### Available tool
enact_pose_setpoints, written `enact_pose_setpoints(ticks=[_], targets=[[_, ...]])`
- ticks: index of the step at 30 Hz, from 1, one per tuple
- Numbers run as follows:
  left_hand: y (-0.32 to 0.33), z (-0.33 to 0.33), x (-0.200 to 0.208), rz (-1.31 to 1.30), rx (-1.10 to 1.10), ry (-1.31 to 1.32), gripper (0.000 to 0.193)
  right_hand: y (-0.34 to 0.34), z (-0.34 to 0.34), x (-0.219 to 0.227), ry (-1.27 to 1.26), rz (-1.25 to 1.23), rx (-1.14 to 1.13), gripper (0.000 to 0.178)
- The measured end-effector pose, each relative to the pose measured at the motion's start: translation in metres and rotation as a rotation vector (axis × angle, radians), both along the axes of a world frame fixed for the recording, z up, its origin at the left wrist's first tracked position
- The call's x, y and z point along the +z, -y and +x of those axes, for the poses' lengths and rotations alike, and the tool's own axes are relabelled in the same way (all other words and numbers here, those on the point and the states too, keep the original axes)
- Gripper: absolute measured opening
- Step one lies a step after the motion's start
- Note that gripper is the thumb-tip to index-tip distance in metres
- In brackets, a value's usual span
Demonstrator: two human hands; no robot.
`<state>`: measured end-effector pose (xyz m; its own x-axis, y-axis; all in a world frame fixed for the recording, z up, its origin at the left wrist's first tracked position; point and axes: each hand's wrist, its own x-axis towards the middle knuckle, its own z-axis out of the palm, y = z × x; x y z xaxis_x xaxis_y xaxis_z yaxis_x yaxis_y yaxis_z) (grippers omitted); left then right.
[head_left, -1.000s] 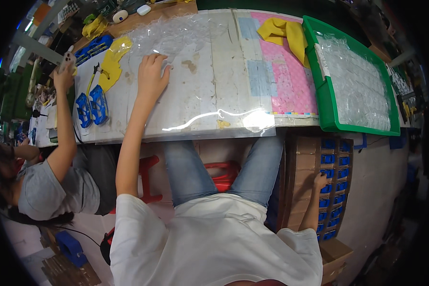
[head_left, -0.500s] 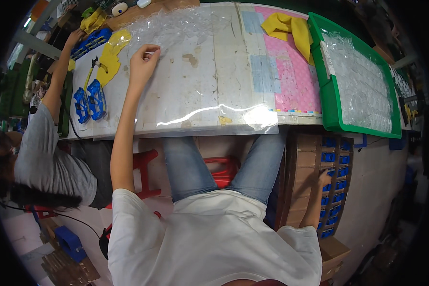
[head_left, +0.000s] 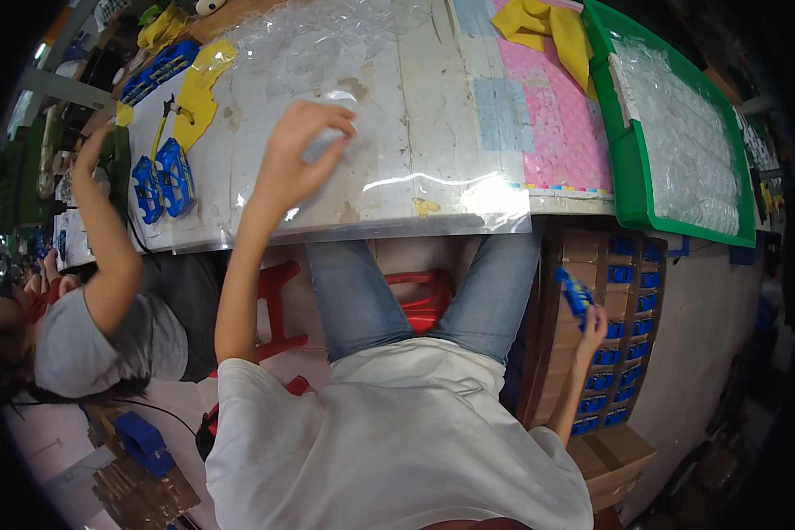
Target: The person assembles toy car bodies by inserting clear plastic window pieces into car shells by hand and trimming the pieces using pliers.
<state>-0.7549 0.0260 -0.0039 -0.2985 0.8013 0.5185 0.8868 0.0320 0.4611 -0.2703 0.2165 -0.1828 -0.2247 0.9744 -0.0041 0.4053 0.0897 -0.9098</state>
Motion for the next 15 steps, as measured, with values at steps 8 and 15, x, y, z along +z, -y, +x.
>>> enact_pose_setpoints(ticks=[8, 15], targets=[[0.021, 0.038, -0.023, -0.091, 0.109, -0.012, 0.020, 0.084, -0.141, 0.079, -0.674, -0.854, 0.631, 0.044], [0.003, 0.065, -0.033, -0.031, 0.167, -0.051, 0.020, 0.102, -0.188, 0.113, -0.985, -1.160, 0.841, 0.079]])
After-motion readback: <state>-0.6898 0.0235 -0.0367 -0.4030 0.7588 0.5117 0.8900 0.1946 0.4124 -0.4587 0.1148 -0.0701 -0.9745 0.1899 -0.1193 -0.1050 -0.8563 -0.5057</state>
